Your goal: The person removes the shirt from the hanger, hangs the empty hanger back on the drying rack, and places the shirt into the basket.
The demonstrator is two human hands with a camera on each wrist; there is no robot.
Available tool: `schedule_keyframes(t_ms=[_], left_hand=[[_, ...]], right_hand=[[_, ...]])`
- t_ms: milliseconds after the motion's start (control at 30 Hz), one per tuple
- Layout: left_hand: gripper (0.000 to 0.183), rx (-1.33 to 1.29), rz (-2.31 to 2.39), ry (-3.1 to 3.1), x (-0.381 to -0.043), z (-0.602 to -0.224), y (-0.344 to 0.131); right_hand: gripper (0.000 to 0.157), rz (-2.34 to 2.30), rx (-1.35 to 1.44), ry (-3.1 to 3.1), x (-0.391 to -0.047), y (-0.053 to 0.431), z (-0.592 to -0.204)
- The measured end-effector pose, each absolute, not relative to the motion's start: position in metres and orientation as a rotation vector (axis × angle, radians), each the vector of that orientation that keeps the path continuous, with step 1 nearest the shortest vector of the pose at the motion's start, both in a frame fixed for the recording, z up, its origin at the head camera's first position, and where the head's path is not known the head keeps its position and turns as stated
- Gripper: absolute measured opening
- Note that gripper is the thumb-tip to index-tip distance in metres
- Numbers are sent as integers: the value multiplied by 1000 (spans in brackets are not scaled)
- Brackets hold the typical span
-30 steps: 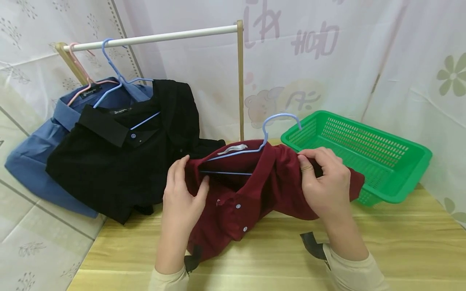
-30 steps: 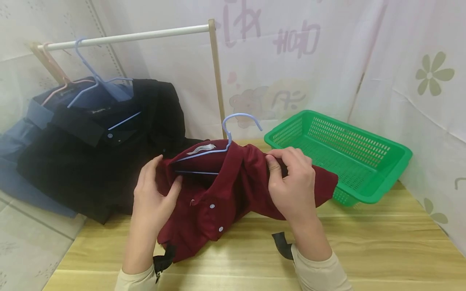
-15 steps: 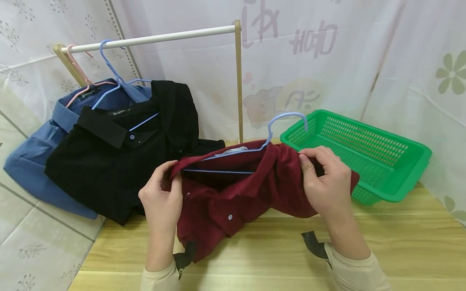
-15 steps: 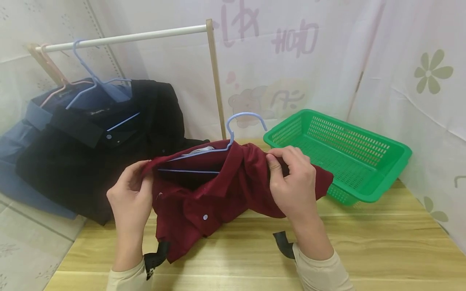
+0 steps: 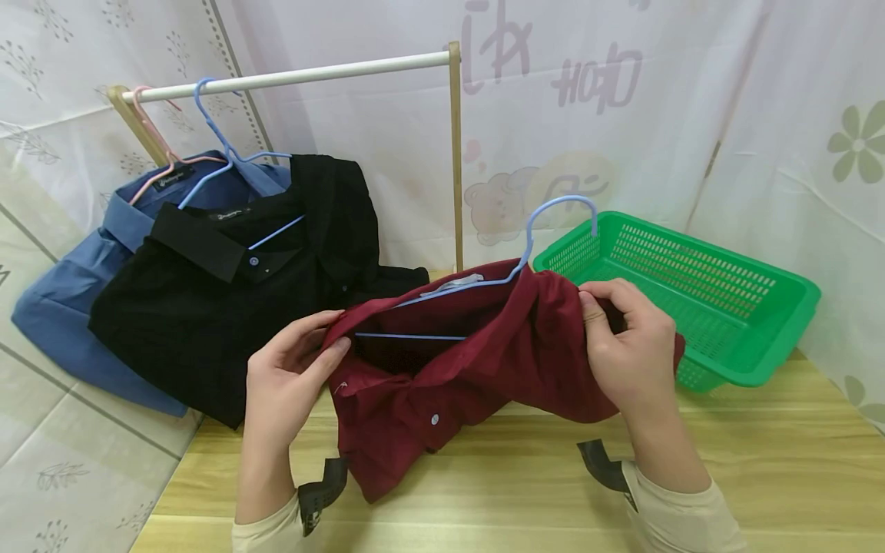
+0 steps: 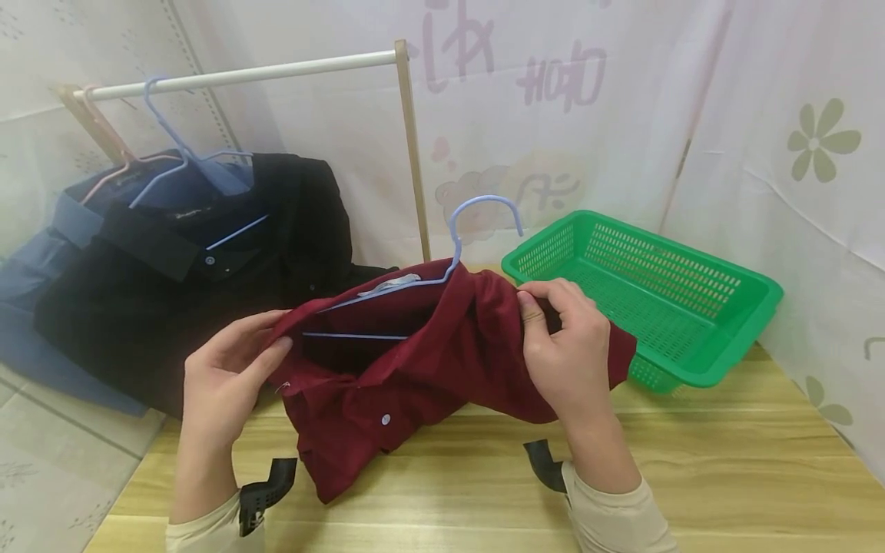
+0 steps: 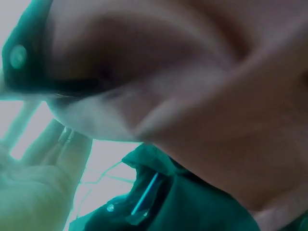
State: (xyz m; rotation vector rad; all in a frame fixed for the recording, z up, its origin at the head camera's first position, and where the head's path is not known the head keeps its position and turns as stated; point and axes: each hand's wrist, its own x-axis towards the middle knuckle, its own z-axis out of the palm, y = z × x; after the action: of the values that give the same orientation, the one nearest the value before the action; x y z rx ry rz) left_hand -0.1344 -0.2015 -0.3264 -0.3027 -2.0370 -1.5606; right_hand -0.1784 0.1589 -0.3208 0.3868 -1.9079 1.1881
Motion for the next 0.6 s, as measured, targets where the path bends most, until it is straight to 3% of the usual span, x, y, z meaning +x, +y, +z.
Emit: schedule_keyframes(t_ms=[133, 233, 400, 600], left_hand=[[39, -578, -1470, -1879, -138, -331, -204], [37, -631, -1349, -1805, -142, -332, -202], [25, -457, -1320, -1802, -140, -327, -199], [14, -129, -1919, -1653, -134, -314, -201]], right_hand=[[8, 1233, 372, -1916, -177, 159, -319], [8, 1252, 369, -1923, -176, 160, -318], [8, 1297, 415, -1894, -177, 160, -320], [6, 1413, 478, -1807, -179, 161, -322]])
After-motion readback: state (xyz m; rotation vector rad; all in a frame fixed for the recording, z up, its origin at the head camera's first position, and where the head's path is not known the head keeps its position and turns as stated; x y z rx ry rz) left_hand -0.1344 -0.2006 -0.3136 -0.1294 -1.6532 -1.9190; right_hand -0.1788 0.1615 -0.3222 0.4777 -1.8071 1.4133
